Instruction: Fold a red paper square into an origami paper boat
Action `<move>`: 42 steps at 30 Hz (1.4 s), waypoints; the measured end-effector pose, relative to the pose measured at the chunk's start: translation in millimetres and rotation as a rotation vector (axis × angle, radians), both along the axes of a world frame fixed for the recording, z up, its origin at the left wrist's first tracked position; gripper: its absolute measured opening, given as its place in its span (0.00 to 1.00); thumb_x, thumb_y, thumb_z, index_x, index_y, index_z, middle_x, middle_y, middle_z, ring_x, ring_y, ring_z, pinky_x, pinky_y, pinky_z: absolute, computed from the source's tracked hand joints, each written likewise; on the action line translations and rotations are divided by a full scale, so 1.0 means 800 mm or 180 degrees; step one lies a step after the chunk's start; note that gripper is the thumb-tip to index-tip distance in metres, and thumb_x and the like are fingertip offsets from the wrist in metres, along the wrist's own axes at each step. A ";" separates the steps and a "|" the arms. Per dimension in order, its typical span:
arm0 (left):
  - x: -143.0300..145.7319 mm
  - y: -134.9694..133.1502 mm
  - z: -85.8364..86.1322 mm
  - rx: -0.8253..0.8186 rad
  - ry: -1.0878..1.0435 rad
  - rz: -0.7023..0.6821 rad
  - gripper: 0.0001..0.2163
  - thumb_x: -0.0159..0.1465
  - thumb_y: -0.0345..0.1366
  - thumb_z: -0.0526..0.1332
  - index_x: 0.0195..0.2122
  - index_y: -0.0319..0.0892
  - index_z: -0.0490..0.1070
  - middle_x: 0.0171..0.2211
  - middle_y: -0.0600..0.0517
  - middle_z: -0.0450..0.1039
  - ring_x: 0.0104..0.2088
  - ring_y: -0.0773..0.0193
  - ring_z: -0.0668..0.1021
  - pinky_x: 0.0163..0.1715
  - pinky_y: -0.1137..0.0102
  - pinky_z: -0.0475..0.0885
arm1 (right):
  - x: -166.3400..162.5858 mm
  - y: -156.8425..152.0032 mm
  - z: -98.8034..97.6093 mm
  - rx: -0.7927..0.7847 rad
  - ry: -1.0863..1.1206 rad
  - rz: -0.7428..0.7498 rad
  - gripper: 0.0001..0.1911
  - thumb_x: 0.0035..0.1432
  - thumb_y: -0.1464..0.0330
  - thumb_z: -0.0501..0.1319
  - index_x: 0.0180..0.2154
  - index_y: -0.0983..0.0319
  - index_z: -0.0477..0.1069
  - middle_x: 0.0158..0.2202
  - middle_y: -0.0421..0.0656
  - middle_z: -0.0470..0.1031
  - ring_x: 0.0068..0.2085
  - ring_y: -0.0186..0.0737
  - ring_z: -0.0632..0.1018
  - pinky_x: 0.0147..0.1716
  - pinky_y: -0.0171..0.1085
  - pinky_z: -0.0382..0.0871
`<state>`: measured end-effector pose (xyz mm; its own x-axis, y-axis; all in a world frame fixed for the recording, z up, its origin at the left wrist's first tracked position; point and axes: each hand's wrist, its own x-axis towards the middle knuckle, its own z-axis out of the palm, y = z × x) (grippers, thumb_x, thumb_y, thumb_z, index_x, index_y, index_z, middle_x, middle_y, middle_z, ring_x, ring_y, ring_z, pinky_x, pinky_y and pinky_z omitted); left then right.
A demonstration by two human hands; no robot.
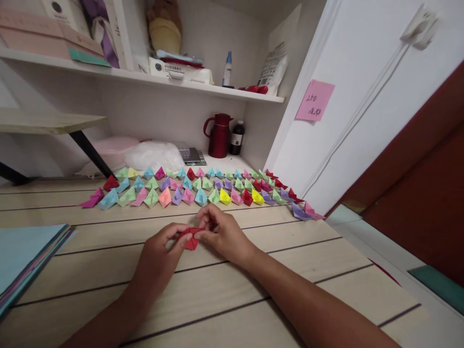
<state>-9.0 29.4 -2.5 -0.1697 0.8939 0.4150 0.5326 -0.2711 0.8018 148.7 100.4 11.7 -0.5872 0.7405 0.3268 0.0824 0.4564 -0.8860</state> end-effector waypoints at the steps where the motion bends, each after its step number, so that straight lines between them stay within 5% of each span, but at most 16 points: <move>1: 0.001 -0.001 -0.001 0.0226 0.0208 -0.0055 0.07 0.62 0.30 0.57 0.34 0.45 0.74 0.32 0.54 0.77 0.35 0.63 0.78 0.37 0.68 0.71 | 0.001 -0.003 0.002 0.0280 -0.0129 -0.0041 0.12 0.54 0.69 0.65 0.41 0.60 0.68 0.31 0.39 0.71 0.33 0.35 0.71 0.34 0.35 0.64; 4: 0.004 -0.002 -0.003 0.0630 0.0562 -0.0057 0.08 0.62 0.28 0.57 0.37 0.47 0.74 0.36 0.53 0.77 0.39 0.61 0.78 0.41 0.66 0.71 | 0.002 -0.008 0.008 0.0934 -0.0440 -0.0324 0.01 0.57 0.70 0.62 0.33 0.60 0.71 0.31 0.41 0.73 0.34 0.37 0.71 0.35 0.36 0.63; 5: 0.005 -0.002 -0.004 0.0664 0.0523 0.0035 0.08 0.61 0.29 0.59 0.39 0.47 0.72 0.37 0.53 0.77 0.40 0.61 0.78 0.42 0.65 0.71 | 0.001 -0.009 0.009 0.0976 -0.0429 -0.0443 0.04 0.57 0.69 0.63 0.30 0.61 0.70 0.29 0.41 0.72 0.33 0.37 0.71 0.34 0.36 0.63; 9: 0.008 0.000 -0.009 0.0785 0.0134 0.0370 0.21 0.56 0.30 0.66 0.51 0.45 0.63 0.46 0.48 0.72 0.44 0.59 0.76 0.45 0.62 0.72 | 0.000 -0.007 0.009 0.0380 0.0166 -0.0437 0.08 0.56 0.65 0.65 0.29 0.61 0.70 0.29 0.40 0.73 0.33 0.37 0.72 0.36 0.36 0.66; 14: 0.007 -0.004 -0.003 0.1106 0.0413 0.0237 0.14 0.60 0.28 0.61 0.46 0.48 0.66 0.44 0.50 0.69 0.45 0.60 0.75 0.47 0.62 0.71 | -0.002 -0.003 0.006 -0.0052 0.0926 0.0132 0.06 0.54 0.66 0.68 0.30 0.60 0.74 0.36 0.43 0.75 0.40 0.38 0.75 0.44 0.39 0.67; 18: 0.006 -0.011 0.003 0.1238 0.0885 0.0200 0.14 0.59 0.25 0.60 0.44 0.49 0.67 0.45 0.50 0.68 0.48 0.57 0.73 0.47 0.60 0.71 | -0.006 -0.006 0.004 -0.0701 0.1423 0.0455 0.07 0.49 0.67 0.71 0.28 0.60 0.75 0.35 0.41 0.75 0.36 0.35 0.76 0.40 0.38 0.70; 26: 0.008 -0.018 0.014 0.1737 0.1001 0.0936 0.22 0.60 0.33 0.64 0.54 0.48 0.58 0.55 0.43 0.60 0.57 0.50 0.66 0.55 0.52 0.64 | -0.009 -0.010 0.010 -0.1497 0.2038 0.0489 0.12 0.42 0.74 0.74 0.24 0.61 0.72 0.36 0.40 0.77 0.37 0.34 0.77 0.39 0.36 0.73; 32: 0.005 -0.022 0.013 0.1710 0.1196 0.0593 0.10 0.63 0.34 0.62 0.45 0.50 0.65 0.45 0.50 0.67 0.47 0.57 0.72 0.50 0.59 0.67 | -0.008 -0.011 0.012 -0.1881 0.2243 0.0717 0.13 0.41 0.73 0.75 0.23 0.61 0.71 0.36 0.40 0.78 0.37 0.35 0.78 0.40 0.37 0.73; 42: -0.001 -0.021 0.019 0.1884 0.1411 0.0179 0.14 0.63 0.26 0.56 0.46 0.50 0.69 0.43 0.50 0.73 0.45 0.60 0.74 0.48 0.63 0.69 | -0.010 -0.011 -0.002 -0.2201 0.1909 0.1300 0.12 0.39 0.75 0.75 0.22 0.63 0.72 0.41 0.42 0.76 0.39 0.36 0.77 0.37 0.34 0.73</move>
